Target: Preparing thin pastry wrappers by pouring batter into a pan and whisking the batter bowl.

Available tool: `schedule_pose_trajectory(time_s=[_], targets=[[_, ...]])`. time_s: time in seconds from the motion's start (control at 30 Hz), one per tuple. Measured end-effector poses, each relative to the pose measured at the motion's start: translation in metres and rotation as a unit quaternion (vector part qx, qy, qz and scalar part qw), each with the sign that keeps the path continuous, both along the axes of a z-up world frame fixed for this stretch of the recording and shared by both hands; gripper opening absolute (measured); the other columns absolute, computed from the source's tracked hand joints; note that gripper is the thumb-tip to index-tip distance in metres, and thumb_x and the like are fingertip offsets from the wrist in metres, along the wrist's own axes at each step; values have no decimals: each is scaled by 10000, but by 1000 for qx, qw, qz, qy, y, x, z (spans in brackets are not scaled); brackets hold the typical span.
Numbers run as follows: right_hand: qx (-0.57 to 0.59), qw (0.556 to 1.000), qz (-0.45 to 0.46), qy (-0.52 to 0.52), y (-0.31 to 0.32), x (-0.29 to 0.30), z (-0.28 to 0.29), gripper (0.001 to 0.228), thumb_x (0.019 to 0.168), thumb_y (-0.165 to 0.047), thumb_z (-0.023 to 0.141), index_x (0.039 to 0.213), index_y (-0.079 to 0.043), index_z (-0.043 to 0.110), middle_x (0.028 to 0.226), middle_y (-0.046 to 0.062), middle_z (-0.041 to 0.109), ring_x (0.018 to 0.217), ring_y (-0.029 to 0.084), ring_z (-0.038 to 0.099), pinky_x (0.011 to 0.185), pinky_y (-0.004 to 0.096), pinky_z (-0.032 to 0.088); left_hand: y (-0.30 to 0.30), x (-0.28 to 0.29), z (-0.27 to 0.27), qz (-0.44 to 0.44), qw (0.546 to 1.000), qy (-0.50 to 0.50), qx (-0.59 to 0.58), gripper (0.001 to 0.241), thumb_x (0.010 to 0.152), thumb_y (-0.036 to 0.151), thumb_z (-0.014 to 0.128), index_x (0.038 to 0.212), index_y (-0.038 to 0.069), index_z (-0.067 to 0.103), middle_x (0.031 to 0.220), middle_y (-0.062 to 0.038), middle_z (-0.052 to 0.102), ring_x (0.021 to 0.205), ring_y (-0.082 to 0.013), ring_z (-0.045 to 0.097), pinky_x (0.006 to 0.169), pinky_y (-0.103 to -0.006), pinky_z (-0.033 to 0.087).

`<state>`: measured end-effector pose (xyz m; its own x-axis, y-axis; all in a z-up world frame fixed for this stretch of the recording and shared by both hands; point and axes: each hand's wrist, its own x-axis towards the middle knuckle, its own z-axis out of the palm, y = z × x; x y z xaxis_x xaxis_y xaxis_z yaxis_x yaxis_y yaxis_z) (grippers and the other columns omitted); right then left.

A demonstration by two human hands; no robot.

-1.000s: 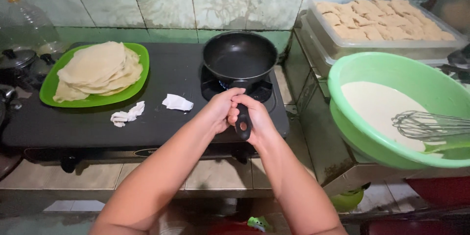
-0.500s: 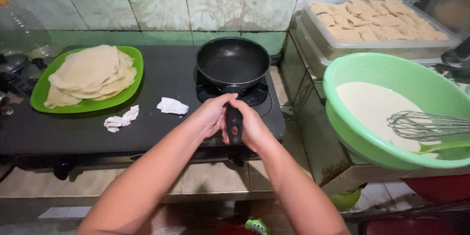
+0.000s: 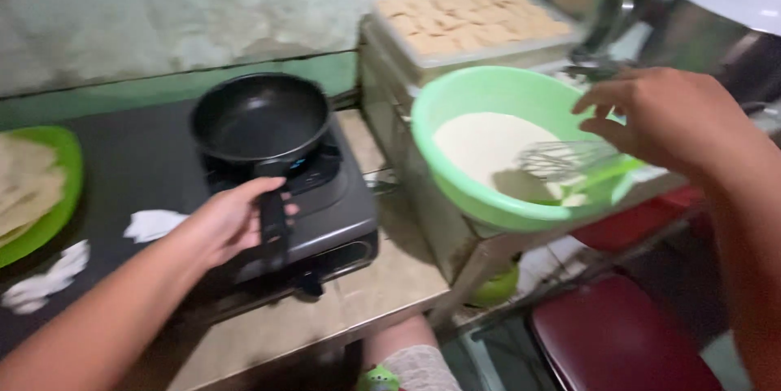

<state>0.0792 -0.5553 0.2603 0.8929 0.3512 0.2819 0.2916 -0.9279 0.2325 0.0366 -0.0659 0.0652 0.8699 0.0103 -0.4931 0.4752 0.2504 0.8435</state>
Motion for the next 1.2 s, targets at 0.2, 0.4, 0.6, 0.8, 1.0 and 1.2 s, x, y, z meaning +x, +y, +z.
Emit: schedule_pose_trajectory(time_s=[0.2, 0.4, 0.6, 0.8, 1.0, 1.2], targets=[[-160, 985, -24, -66, -135, 41, -26, 342, 866, -326, 762, 1200, -253, 767, 1166, 60, 750, 1066, 243, 705, 914, 388, 583, -3, 2, -4, 27, 999, 35, 26, 434, 935, 463, 609, 1089, 61, 659, 971, -116, 743, 785, -224, 703, 660, -357, 529], [-191, 977, -74, -50, -133, 30, -29, 348, 825, -376, 803, 1153, -268, 762, 1296, 38, 696, 1250, 218, 623, 1059, 402, 534, -12, -3, 4, 77, 996, 41, 1, 463, 941, 466, 589, 1086, 38, 688, 972, -119, 725, 779, -217, 680, 702, -356, 564], [-237, 969, -62, 29, -118, 35, -49, 427, 774, -260, 780, 1196, -311, 736, 1336, -32, 669, 1262, 156, 597, 1059, 355, 498, -16, -1, -8, 105, 993, 19, -56, 341, 954, 342, 638, 1049, 14, 629, 954, -109, 705, 795, -193, 671, 730, -336, 583], [-165, 982, -54, 69, -109, 34, -52, 289, 902, -172, 678, 1171, -245, 754, 1212, -3, 741, 1097, 180, 710, 954, 370, 572, -3, 4, -18, 93, 983, -4, -161, 206, 956, 207, 661, 987, 7, 621, 837, -56, 647, 707, -146, 625, 664, -267, 557], [-112, 952, -201, 204, -38, 13, -11, 315, 988, -281, 643, 1289, -327, 727, 1114, -5, 796, 946, 201, 773, 878, 367, 624, 3, 2, -15, 88, 979, 2, -183, 145, 938, 187, 630, 858, 121, 529, 703, 35, 529, 574, -79, 503, 531, -233, 457], [-116, 960, -134, 218, -13, 49, -17, 333, 942, -499, 629, 1212, -359, 765, 1105, -75, 791, 914, 177, 752, 837, 366, 633, 18, -7, -14, 81, 989, -7, -125, 187, 968, 200, 628, 853, 133, 496, 689, 52, 506, 561, -53, 468, 505, -218, 407]])
